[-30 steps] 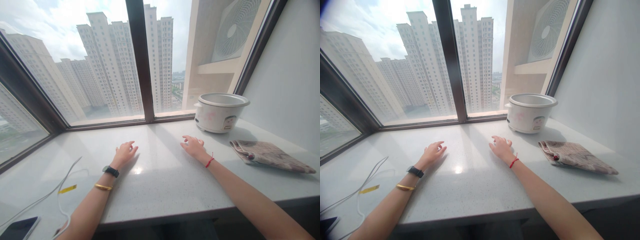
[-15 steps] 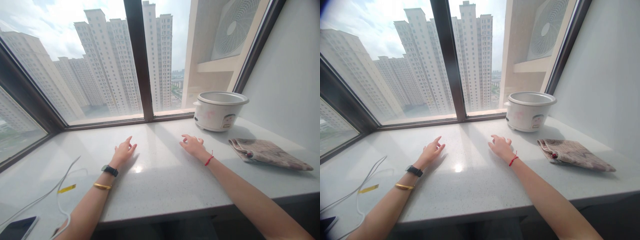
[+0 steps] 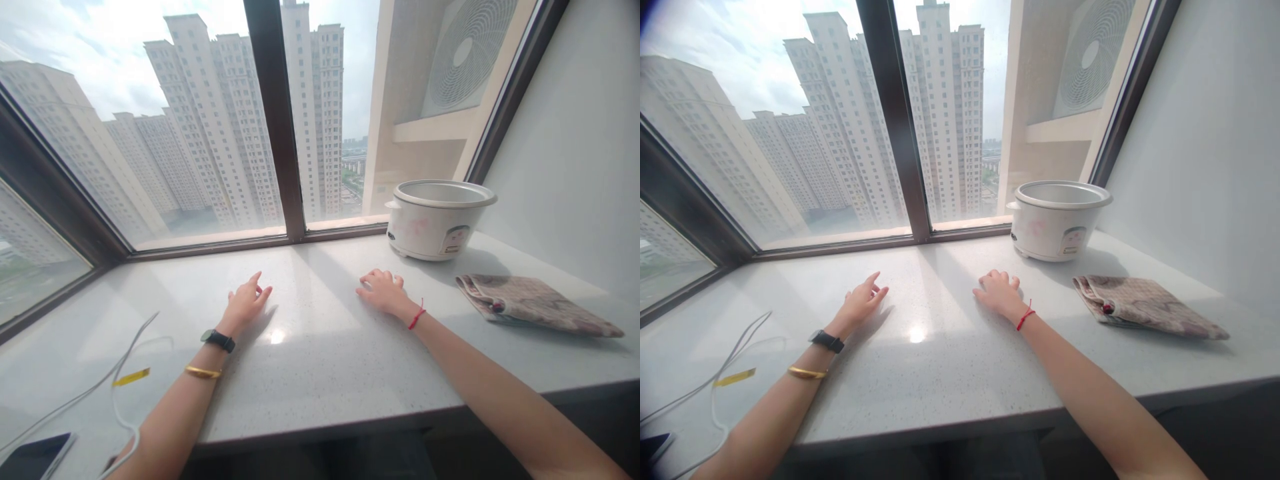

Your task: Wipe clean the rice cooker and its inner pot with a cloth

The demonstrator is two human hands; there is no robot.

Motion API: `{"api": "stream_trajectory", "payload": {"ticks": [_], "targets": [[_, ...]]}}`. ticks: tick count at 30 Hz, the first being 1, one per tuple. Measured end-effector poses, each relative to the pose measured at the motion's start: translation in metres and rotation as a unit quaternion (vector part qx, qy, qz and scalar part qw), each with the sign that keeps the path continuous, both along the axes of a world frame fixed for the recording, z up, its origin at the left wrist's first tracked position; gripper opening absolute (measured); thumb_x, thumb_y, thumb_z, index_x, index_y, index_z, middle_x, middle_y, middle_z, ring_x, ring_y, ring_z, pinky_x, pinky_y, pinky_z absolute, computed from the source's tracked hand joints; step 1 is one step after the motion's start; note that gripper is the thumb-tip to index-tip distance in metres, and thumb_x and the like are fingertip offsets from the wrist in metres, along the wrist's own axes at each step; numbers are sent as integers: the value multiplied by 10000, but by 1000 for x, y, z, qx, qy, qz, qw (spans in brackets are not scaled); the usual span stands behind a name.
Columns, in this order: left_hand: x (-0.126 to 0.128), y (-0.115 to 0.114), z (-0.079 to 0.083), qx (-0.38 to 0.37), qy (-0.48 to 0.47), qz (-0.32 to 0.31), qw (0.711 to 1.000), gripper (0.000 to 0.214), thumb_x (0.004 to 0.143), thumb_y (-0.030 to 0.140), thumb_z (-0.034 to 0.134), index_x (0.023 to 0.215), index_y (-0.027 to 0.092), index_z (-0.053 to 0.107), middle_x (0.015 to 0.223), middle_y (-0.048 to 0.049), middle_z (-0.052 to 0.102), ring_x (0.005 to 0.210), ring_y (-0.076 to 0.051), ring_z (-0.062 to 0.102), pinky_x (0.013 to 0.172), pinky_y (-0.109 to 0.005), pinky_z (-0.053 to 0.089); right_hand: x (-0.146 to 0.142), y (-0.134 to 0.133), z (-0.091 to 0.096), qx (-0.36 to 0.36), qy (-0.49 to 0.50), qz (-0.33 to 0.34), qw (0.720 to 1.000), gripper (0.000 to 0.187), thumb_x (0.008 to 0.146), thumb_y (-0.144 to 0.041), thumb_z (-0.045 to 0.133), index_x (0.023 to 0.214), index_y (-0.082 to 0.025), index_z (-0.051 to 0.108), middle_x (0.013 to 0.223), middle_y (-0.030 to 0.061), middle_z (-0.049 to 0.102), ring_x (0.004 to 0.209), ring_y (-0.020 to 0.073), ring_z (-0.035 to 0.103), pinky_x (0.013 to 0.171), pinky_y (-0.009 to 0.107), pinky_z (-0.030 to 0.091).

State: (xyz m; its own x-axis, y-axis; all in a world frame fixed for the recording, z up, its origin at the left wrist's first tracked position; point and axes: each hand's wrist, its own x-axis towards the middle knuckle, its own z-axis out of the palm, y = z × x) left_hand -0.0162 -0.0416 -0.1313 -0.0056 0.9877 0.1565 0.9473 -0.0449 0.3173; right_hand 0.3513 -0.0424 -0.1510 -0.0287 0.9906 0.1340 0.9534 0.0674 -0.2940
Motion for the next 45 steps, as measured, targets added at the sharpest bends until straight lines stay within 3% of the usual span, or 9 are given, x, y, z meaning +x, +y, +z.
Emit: {"api": "stream_trajectory", "payload": {"ticks": [2,5,25,34,45], "targets": [[0,-1,-1,5,20,-3,1000,464,983,501,381,1252,247,661,1280,-143,656,1218,-349,546,1097,-642,314,-1,0,-1,1,5,-7,1000,373,927,-450,526,1192,-253,698,1305,115,603,1252,327,491,1110,599,211],[-1,-2,-3,8,33,-1,999,430,970,529,400,1052,266,731,1356,-128,607,1299,-380,468,1100,-655,295,-2,0,0,4,14,-12,1000,412,928,-444,527,1258,-246,674,1308,118,610,1270,326,482,1116,587,216],[-3,-1,-8,-4,41,-16,999,428,994,510,388,1261,279,631,1479,-113,528,1379,-364,408,1123,-712,229,-2,1,-2,31,49,-5,998,373,916,-402,514,1202,-247,697,1275,91,660,1258,317,504,1121,592,198],[-1,-3,-6,4,43,-19,999,479,990,488,398,1382,270,567,1492,-131,522,1384,-381,417,1114,-725,259,0,4,-8,44,57,-11,997,443,916,-405,533,1318,-239,615,1216,89,698,1233,310,536,1120,593,204],[-2,0,-8,-7,39,-22,999,391,990,500,398,1111,274,694,1461,-110,557,1397,-370,412,1108,-761,236,-1,4,-11,74,60,-10,995,448,912,-403,526,1330,-262,601,1261,87,670,1231,308,532,1119,570,218]]}}
